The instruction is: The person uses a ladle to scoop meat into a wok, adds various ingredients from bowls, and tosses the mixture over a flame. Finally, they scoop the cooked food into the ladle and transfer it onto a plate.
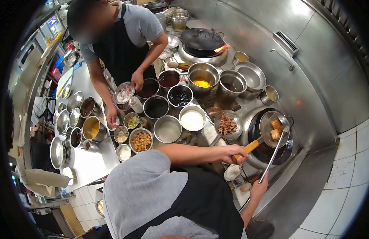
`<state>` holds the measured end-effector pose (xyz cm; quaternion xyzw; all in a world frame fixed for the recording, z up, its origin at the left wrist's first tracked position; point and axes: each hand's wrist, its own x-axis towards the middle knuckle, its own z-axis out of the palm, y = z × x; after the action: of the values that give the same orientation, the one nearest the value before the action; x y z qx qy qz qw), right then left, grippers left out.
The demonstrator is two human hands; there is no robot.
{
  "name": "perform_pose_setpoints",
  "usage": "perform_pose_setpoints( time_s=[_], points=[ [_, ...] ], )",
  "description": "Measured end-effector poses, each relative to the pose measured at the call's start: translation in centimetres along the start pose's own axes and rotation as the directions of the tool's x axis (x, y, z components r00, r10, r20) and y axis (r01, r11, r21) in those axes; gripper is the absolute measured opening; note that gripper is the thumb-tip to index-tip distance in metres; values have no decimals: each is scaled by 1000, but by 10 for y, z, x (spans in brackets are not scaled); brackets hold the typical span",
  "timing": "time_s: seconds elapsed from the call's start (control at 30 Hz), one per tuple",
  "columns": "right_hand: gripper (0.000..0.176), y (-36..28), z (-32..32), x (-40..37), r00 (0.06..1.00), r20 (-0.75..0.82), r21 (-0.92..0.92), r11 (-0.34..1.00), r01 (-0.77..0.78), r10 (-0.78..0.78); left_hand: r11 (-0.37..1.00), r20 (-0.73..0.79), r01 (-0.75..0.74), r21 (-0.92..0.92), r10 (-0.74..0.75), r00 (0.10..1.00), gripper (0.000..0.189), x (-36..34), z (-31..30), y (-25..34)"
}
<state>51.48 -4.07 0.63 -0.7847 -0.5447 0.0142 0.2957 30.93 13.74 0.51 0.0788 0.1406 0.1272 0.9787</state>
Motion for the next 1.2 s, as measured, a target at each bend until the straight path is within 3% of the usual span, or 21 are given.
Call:
perform_pose_setpoints(
  time_s=[0.07, 0.1, 0.13, 0.17, 0.23, 0.37, 0.43, 0.47, 0.5, 0.53, 0.57, 0.6, 0.7, 0.73, 0.77, 0.83, 0.87, 0.97, 1.1, 1.17, 1.2],
  points=[
    [64, -34, -17, 7, 980, 122, 108, 979, -173, 160, 999, -32, 30, -41, -32, 999, 18, 5, -2, 8],
    [64, -43, -16, 9, 978, 110, 110, 976, -187, 175, 994, -60, 68, -83, -73, 996, 17, 6, -1, 10],
    [63, -50, -18, 9, 974, 96, 156, 963, -219, 206, 999, -67, 27, 33, -25, 997, 14, 2, 1, 14],
    [62, -55, -23, 5, 964, 74, 196, 944, -265, 255, 999, -63, 50, -16, -51, 997, 14, 5, -7, 19],
    [59, -58, -19, 7, 982, -105, 227, 965, -129, 156, 993, -64, 108, -43, -110, 992, 16, 2, -9, 33],
    [60, -78, -26, 21, 938, -62, 412, 865, -287, 341, 984, -34, -31, 175, 38, 999, 33, -34, 27, 41],
    [63, -76, -10, 27, 958, -178, 364, 919, -150, 227, 953, 18, -85, 291, 84, 996, 38, -37, 32, 40],
    [63, -81, -4, 28, 954, -126, 389, 898, -205, 272, 937, 24, -101, 334, 99, 995, 39, -39, 35, 37],
    [65, -71, 18, 30, 953, -260, 177, 978, -111, 155, 920, 26, -118, 373, 117, 993, 40, -40, 37, 34],
    [66, -88, 13, 33, 923, -79, 472, 829, -299, 377, 915, 0, -111, 389, 121, 993, 41, -37, 35, 32],
    [67, -106, 9, 37, 842, 162, 680, 560, -474, 515, 914, 1, -103, 391, 112, 994, 41, -30, 26, 34],
    [69, -106, 21, 42, 846, 153, 870, 336, -361, 511, 928, -38, -97, 361, 119, 992, 40, -19, 11, 39],
    [68, -102, 33, 44, 836, 213, 906, 217, -362, 506, 951, -87, -77, 298, 108, 990, 30, -20, -5, 52],
    [69, -104, 37, 39, 827, 150, 872, 322, -369, 543, 972, -82, -52, 231, 73, 994, 28, -22, -11, 57],
    [69, -103, 36, 35, 824, 154, 870, 321, -375, 546, 987, -76, -24, 158, 36, 996, 26, -23, -18, 60],
    [68, -105, 21, 31, 851, 25, 637, 648, -418, 524, 995, -47, 0, 100, 5, 999, 25, -27, -21, 63],
    [67, -74, 29, 28, 902, -109, 527, 794, -304, 417, 999, -13, 25, 47, -24, 1000, 23, -28, -20, 62],
    [67, -95, -9, 31, 937, -103, 452, 855, -256, 335, 984, 68, 131, -117, -124, 990, 25, -25, -13, 66],
    [68, -109, -23, 26, 941, -94, 301, 910, -284, 325, 997, 116, 76, 2, -76, 990, 25, -34, 6, 52],
    [68, -103, -23, 22, 891, 66, 203, 868, -453, 449, 997, 127, 82, 3, -82, 988, 29, -34, 5, 42],
    [68, -102, -23, 19, 889, 65, 201, 867, -456, 452, 997, 103, 73, 26, -76, 992, 28, -32, 10, 38]
  ],
)
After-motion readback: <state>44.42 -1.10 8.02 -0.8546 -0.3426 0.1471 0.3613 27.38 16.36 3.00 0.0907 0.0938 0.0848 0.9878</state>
